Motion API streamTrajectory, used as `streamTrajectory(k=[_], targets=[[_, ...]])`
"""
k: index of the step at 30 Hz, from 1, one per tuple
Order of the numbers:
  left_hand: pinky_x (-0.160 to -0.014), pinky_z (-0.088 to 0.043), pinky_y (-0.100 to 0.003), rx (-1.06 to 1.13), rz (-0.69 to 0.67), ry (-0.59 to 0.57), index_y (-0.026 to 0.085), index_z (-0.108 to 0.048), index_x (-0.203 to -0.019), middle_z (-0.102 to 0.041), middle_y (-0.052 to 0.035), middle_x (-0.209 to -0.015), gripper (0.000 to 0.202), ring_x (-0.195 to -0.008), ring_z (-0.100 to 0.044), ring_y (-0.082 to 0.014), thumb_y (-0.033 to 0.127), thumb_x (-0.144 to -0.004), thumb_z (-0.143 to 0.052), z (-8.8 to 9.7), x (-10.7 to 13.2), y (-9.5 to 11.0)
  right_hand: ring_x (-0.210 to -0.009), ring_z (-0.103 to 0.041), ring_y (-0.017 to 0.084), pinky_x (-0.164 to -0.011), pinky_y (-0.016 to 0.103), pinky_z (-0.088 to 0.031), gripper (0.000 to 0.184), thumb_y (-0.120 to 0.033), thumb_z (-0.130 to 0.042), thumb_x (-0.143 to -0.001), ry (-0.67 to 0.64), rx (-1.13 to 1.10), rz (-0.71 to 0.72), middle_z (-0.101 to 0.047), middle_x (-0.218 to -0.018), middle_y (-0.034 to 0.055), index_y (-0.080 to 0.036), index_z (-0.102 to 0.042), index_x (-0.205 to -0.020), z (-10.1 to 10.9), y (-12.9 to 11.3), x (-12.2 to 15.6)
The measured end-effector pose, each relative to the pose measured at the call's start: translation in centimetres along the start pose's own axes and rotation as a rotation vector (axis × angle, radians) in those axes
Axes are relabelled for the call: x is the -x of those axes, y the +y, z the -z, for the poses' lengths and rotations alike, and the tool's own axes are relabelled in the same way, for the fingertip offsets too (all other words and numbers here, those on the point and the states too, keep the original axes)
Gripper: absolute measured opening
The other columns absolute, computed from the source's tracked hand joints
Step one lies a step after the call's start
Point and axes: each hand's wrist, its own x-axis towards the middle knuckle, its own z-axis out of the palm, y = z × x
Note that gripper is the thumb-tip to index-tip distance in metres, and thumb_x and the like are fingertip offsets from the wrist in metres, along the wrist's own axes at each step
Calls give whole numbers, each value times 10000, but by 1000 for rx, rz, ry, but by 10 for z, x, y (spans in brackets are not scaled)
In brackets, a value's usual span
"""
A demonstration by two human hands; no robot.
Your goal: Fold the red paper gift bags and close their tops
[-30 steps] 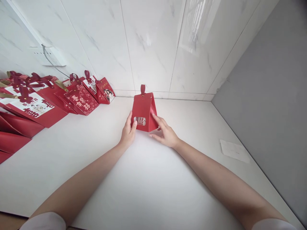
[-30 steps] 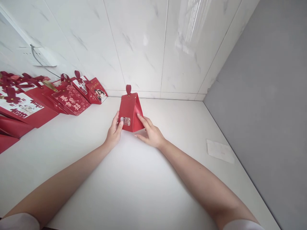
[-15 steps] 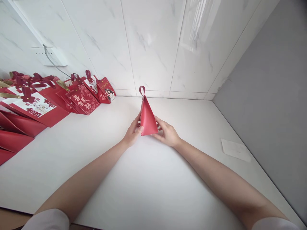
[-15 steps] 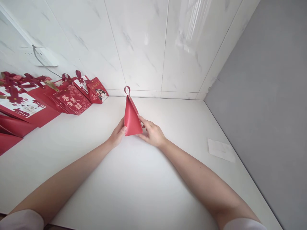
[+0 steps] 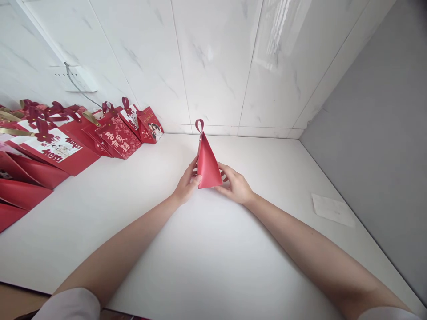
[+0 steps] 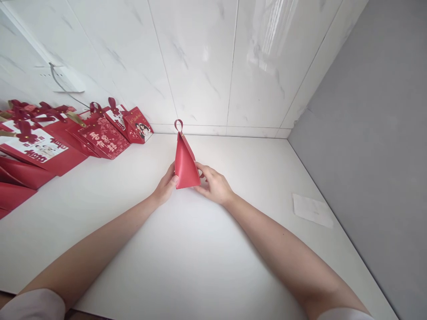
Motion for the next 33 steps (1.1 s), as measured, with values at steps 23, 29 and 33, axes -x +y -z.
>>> streamTrajectory(k=[23, 29, 33], targets=[[-1064, -414, -472, 0, 6, -2, 250, -346, -1470, -444, -126, -1465, 674, -1302, -472, -321, 598, -908, -480, -1, 0, 3, -943, -651, 229, -739, 387, -600, 640, -403, -637, -863, -2, 0, -12, -591, -1323, 88, -277, -371, -1431, 0, 0, 0], [-1044, -430, -463, 0, 4, 1, 249, -347, -1471, -448, -126, -1458, 676, -1287, -482, -318, 598, -908, -482, 0, 0, 3, -948, -651, 227, -742, 386, -602, 646, -404, -635, -862, -6, 9, -17, -587, -1326, 88, -277, -363, -1434, 0, 1, 0], [-1046, -427, -475, 1, 3, -2, 245, -346, -1472, -449, -131, -1456, 684, -1282, -487, -321, 602, -905, -483, 0, 0, 1, -953, -654, 234, -737, 393, -604, 641, -421, -625, -866, -6, 9, -16, -583, -1330, 92, -276, -363, -1432, 0, 1, 0]])
